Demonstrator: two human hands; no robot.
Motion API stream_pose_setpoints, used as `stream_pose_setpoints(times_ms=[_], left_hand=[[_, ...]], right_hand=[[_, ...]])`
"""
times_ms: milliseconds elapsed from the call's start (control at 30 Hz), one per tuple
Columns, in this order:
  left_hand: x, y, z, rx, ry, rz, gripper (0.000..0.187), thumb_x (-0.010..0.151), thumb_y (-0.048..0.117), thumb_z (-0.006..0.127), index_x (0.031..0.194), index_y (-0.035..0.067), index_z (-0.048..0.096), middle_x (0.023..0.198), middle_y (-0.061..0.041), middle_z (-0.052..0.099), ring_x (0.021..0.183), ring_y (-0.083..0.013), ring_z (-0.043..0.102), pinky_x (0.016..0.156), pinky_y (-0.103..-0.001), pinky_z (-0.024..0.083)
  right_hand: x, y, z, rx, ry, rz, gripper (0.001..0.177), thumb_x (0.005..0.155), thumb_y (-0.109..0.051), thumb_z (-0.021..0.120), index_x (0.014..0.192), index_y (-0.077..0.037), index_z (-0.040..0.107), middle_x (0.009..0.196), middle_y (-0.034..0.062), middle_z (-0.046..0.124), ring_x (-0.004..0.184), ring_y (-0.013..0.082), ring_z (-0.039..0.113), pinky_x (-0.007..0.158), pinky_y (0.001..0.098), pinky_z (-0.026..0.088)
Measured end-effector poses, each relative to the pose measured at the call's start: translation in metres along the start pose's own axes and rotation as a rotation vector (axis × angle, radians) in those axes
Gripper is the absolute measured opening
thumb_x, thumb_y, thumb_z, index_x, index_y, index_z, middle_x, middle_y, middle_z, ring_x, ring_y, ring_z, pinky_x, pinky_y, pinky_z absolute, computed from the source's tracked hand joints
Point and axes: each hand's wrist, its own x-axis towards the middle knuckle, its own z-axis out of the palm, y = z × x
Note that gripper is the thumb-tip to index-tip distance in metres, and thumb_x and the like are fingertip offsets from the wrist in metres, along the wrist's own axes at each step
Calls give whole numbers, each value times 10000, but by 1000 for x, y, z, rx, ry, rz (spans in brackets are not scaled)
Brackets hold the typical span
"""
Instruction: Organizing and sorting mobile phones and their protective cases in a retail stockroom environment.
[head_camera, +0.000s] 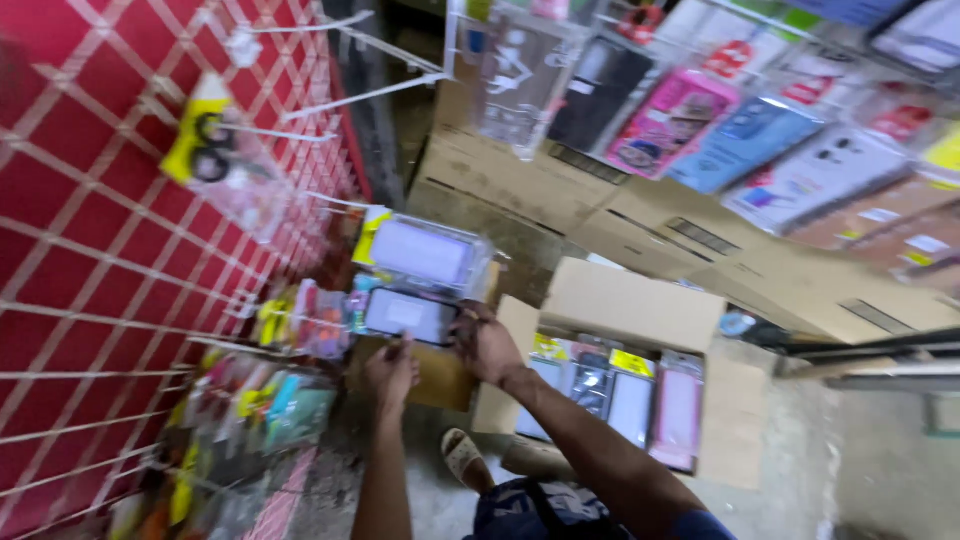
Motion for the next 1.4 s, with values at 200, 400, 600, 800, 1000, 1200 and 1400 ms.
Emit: stream_pose_setpoints(times_ms=[200, 400, 600, 800, 1000, 1200, 1400], left_hand=[[-93, -3, 26, 51, -156, 36, 360, 960, 384, 697, 839, 70, 569, 636, -1, 596, 522, -107, 559, 456, -291, 474], [-146, -72, 97, 239, -278, 116, 337, 957, 352, 687, 822, 43, 664, 651, -8, 621, 566, -114, 564, 525, -305, 470], [-175, -121, 178, 652, -310, 256, 351, 893, 408, 722, 942, 62, 749, 823, -88, 755, 764, -213, 721, 711, -356, 563], [-193, -167, 245, 757, -341, 217, 395, 840, 409, 768, 1031, 63, 755, 980, -116, 784, 935, -262, 753, 836, -379, 577], [-186, -264, 284, 783, -321, 291, 458, 787, 328, 793, 1146, 62, 691, 999, -136, 770, 935, -283, 750, 830, -402, 585], [-226, -229, 312, 986, -173, 214, 424, 750, 306, 854, 1091, 95, 715, 979, -140, 764, 935, -314, 730, 840, -427, 569], [-232, -258, 310, 900, -47, 302, 306, 752, 212, 865, 962, 70, 692, 951, -141, 739, 906, -300, 708, 831, -424, 560]], right_hand=[[-49, -26, -123, 457, 74, 507, 180, 894, -179, 701, 1057, -108, 731, 1359, 138, 596, 1119, 358, 661, 889, 411, 582], [-183, 61, -100, 332, -106, 570, 184, 900, -209, 726, 1060, -120, 725, 1261, 113, 662, 1143, 340, 676, 985, 413, 563], [-266, 126, -107, 325, -306, 534, 307, 834, -187, 742, 1124, -101, 685, 1303, 173, 608, 1211, 400, 568, 1044, 454, 481], [-312, 162, -115, 297, -541, 478, 334, 782, -150, 726, 1115, -130, 714, 1278, 160, 587, 1220, 385, 546, 1043, 466, 445], [-354, 178, -117, 211, -666, 199, 306, 778, -242, 723, 1073, -160, 734, 1117, 103, 681, 1158, 315, 599, 978, 481, 434], [-386, 185, -104, 190, -547, 16, 357, 778, -275, 677, 1118, -181, 737, 997, 98, 725, 1065, 297, 659, 1031, 453, 438], [-390, 172, -116, 127, -494, -75, 379, 733, -237, 693, 1098, -140, 719, 989, 122, 716, 1031, 315, 645, 1020, 577, 333]])
